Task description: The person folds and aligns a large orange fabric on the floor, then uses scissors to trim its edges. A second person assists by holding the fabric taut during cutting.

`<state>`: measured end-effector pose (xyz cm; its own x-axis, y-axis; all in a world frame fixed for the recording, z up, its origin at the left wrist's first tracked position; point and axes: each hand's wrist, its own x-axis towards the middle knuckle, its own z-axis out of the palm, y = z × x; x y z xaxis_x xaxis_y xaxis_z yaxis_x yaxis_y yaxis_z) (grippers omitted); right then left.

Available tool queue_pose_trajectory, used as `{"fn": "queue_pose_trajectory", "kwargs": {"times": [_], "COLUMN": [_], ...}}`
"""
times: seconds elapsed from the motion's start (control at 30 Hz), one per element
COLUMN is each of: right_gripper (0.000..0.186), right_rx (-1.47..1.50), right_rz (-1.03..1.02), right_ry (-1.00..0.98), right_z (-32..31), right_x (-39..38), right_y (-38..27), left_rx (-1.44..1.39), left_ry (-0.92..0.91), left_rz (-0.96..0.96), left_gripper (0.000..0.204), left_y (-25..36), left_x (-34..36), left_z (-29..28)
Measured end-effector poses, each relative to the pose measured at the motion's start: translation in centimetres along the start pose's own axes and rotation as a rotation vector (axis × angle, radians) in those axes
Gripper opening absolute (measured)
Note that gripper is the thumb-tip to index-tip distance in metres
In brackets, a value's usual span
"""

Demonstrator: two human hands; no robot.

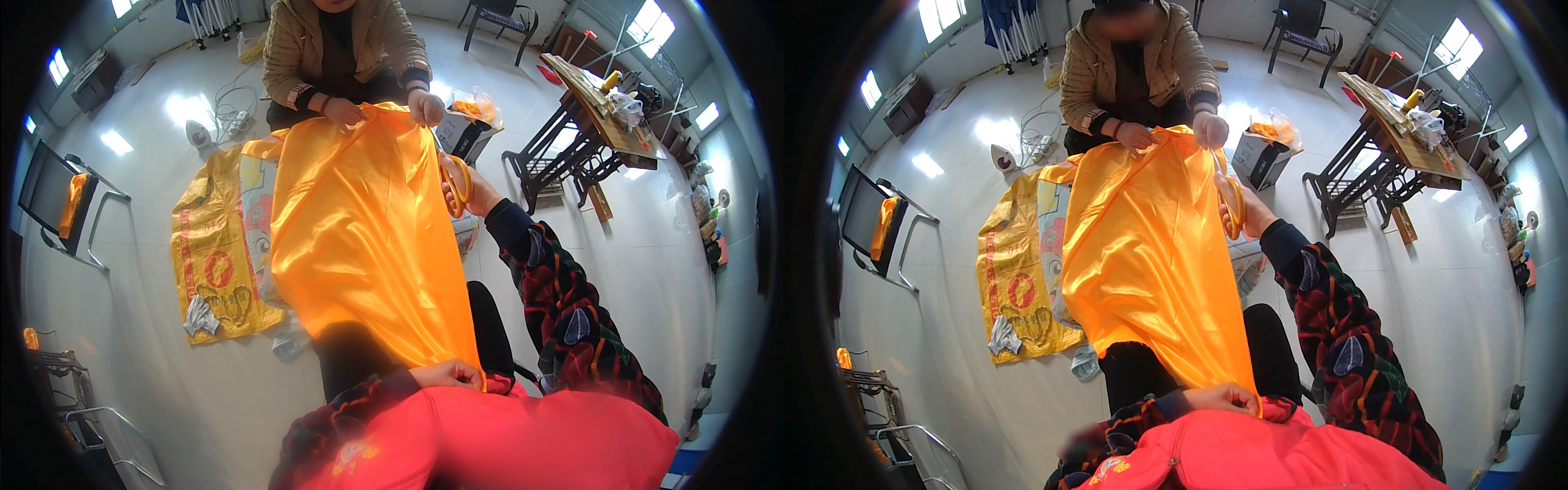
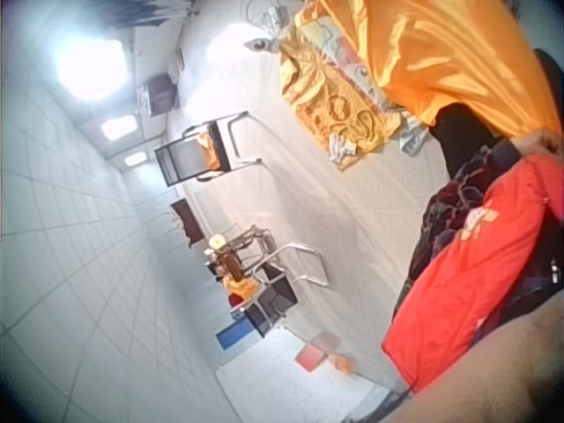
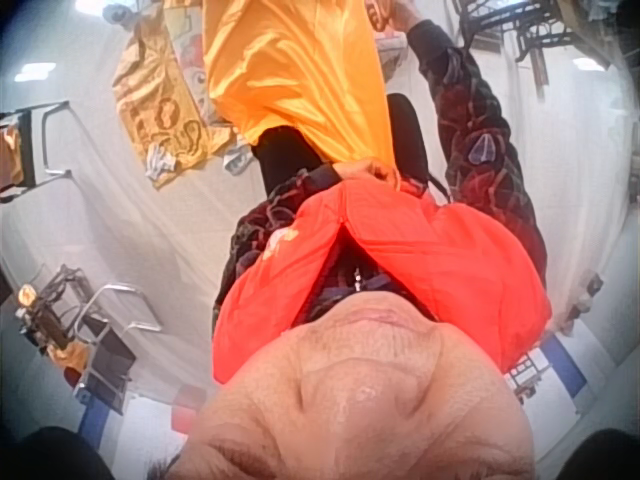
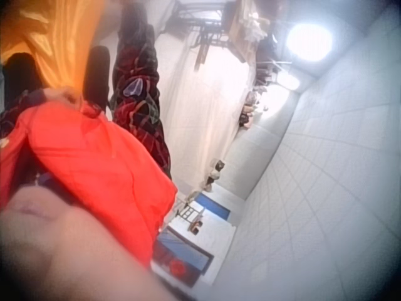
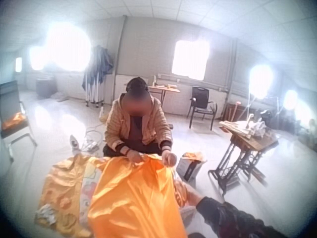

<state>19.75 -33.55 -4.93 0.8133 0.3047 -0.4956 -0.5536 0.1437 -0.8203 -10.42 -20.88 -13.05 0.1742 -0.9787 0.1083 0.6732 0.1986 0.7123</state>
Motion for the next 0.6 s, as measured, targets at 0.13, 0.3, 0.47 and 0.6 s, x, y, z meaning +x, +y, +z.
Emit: {"fn": "queue_pose_trajectory", "kwargs": {"times": [0.13,0.3,0.47,0.6], "right_gripper": [0.047,0.042,0.043,0.046], "right_rx": [0.037,0.035,0.002,-0.032], "right_rz": [0.023,0.055,0.045,0.025], "right_ry": [-0.009,-0.056,-0.012,0.017], "right_z": [-0.8,-1.8,-1.8,-1.3], "right_x": [0.5,1.4,1.6,1.2], "right_y": [0.2,0.1,-0.2,-0.8], "left_rx": [-0.153,-0.258,-0.214,-0.108], "left_ry": [-0.158,-0.270,-0.304,-0.306], "left_rz": [-0.035,-0.040,-0.131,-0.168], "left_gripper": [0.022,0.025,0.025,0.026], "left_y": [0.0,-0.4,-0.9,-1.5], "left_x": [0.3,0.9,1.4,2.1], "left_z": [0.0,-0.3,-0.5,-0.6]}}
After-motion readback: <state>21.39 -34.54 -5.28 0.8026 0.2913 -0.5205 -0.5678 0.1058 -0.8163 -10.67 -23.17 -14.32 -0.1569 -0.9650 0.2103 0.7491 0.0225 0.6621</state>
